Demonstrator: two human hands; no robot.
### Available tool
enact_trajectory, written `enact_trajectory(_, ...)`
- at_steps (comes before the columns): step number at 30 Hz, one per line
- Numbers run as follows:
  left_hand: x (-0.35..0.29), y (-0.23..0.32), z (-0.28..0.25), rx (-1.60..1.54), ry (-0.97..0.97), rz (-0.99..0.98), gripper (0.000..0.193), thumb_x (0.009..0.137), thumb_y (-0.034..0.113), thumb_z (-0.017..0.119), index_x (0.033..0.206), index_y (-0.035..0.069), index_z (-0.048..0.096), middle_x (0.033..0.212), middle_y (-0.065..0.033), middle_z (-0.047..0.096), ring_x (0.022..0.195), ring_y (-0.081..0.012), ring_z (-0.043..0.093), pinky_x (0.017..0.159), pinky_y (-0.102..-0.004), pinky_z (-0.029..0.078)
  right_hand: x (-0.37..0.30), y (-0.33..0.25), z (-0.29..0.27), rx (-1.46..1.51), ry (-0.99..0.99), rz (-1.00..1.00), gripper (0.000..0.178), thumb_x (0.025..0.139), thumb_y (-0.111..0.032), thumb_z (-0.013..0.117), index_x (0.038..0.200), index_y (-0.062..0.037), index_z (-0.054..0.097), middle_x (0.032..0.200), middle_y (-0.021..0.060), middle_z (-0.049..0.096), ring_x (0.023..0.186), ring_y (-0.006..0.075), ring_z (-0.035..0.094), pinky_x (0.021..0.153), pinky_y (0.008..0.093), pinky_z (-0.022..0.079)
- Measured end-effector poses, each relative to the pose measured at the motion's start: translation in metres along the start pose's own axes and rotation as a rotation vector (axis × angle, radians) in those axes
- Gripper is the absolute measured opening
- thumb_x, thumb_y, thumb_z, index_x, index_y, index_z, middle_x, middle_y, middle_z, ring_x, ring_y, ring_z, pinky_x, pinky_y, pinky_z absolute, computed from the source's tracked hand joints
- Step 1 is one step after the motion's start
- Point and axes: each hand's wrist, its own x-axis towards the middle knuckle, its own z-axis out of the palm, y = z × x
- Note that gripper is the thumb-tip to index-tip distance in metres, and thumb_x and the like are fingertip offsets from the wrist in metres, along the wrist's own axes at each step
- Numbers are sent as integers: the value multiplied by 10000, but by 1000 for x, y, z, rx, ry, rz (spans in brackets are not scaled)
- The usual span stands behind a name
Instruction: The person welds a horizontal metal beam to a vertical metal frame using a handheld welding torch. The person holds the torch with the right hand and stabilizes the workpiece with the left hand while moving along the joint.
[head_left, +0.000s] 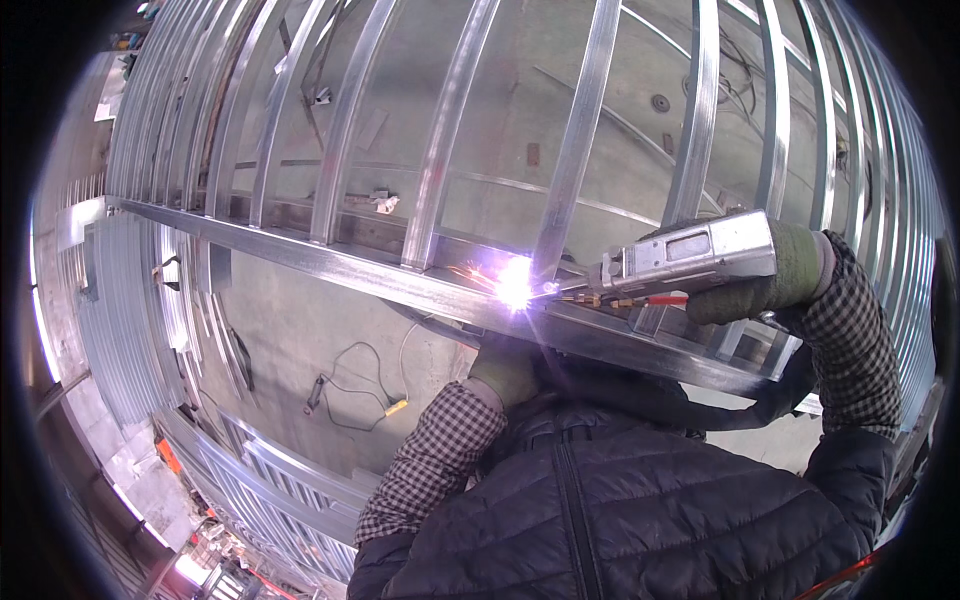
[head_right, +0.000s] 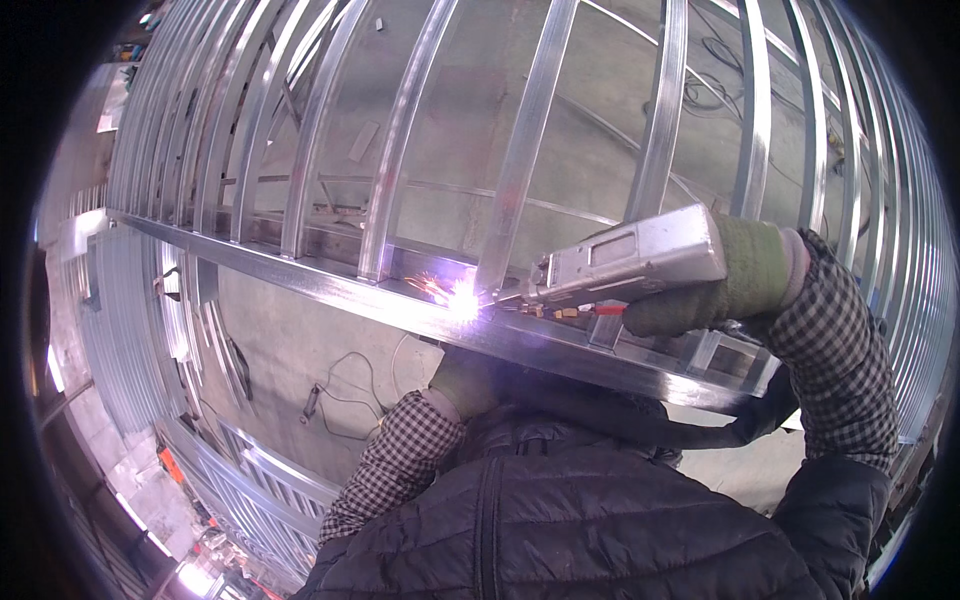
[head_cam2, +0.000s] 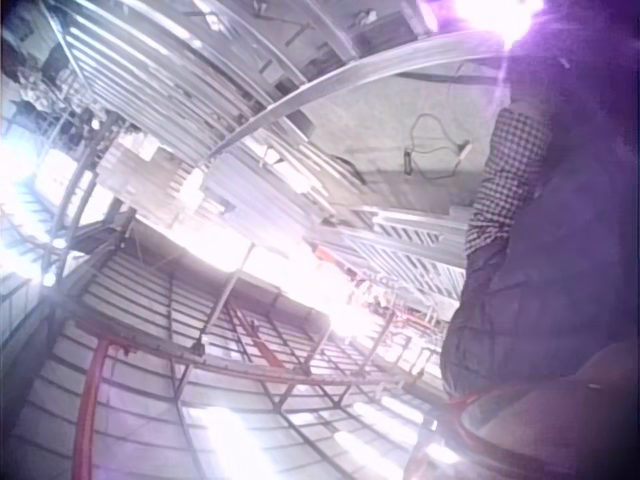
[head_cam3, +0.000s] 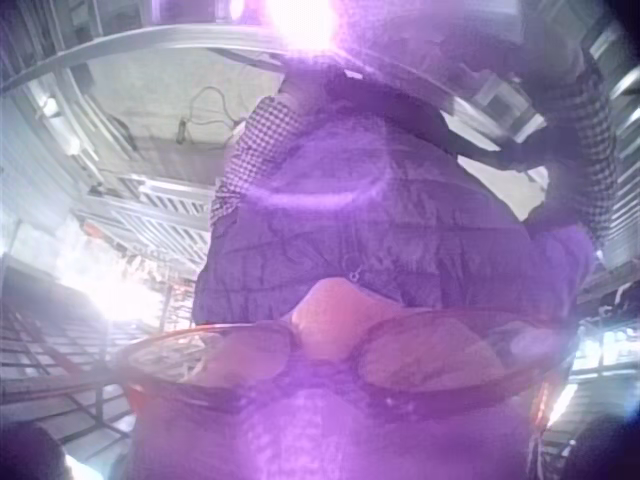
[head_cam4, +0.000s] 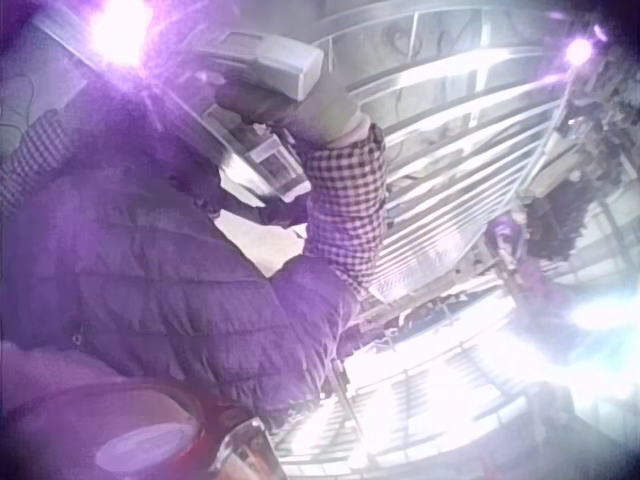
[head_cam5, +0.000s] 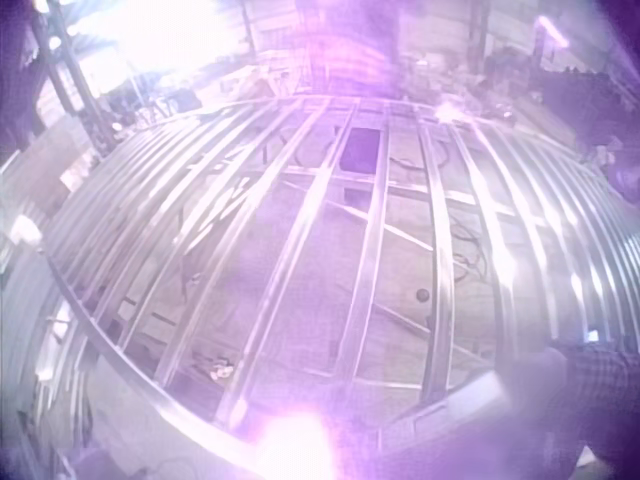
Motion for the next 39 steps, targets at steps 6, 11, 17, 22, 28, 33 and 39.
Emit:
enact_trajectory(6, 5, 1, 4, -67, 60, 28, 628, 993, 501, 673, 1474, 97, 687, 1571, -187, 620, 1528, -363, 499, 1296, -570, 300, -5, 5, 0, -7, -17, 53, 600, 975, -296, 858, 1460, 6, 676, 1225, 192, 796, 1038, 287, 788, 917, 373, 636)
enact_trajectory(11, 8, 4, -2, -13, 101, 12, 624, 995, 498, 670, 1471, 96, 688, 1569, -188, 621, 1525, -363, 501, 1290, -569, 307, -9, 4, -6, -52, -100, 10, 642, 958, -161, 867, 1516, 34, 616, 1434, 238, 699, 1232, 334, 738, 1037, 430, 614)
enact_trajectory(17, 26, -1, -18, 97, 356, -43, 619, 997, 495, 668, 1468, 94, 689, 1566, -188, 622, 1521, -362, 504, 1284, -568, 316, -9, 13, 1, -43, 11, -127, 587, 977, -281, 858, 1429, 48, 679, 1209, 202, 801, 1021, 287, 797, 887, 377, 658)
enact_trajectory(22, 43, -5, -25, 142, 415, -64, 614, 998, 492, 665, 1465, 93, 691, 1564, -188, 623, 1518, -361, 506, 1278, -567, 323, -13, 12, 1, -163, 12, -151, 579, 983, -283, 848, 1434, 39, 680, 1250, 192, 794, 1044, 280, 794, 907, 374, 657)
enact_trajectory(28, 51, -2, -23, 153, 436, -72, 609, 1000, 489, 663, 1461, 91, 692, 1561, -188, 624, 1514, -360, 508, 1272, -565, 332, -15, 6, 0, -126, -15, -45, 583, 994, -296, 834, 1446, 35, 673, 1272, 188, 788, 1067, 270, 787, 923, 371, 650)
enact_trajectory(33, 54, 1, -21, 158, 443, -74, 605, 1002, 486, 660, 1459, 90, 693, 1559, -189, 625, 1511, -359, 511, 1266, -564, 339, -17, 3, 0, -99, -28, 3, 593, 1000, -309, 825, 1458, 31, 664, 1250, 185, 793, 1036, 249, 783, 898, 359, 648)
enact_trajectory(39, 53, 4, -20, 164, 453, -77, 600, 1004, 482, 658, 1455, 88, 694, 1556, -189, 626, 1508, -359, 513, 1260, -562, 348, -20, -2, -5, -174, -76, 66, 571, 919, -151, 897, 1412, 47, 687, 1261, 183, 783, 1048, 278, 792, 887, 382, 648)
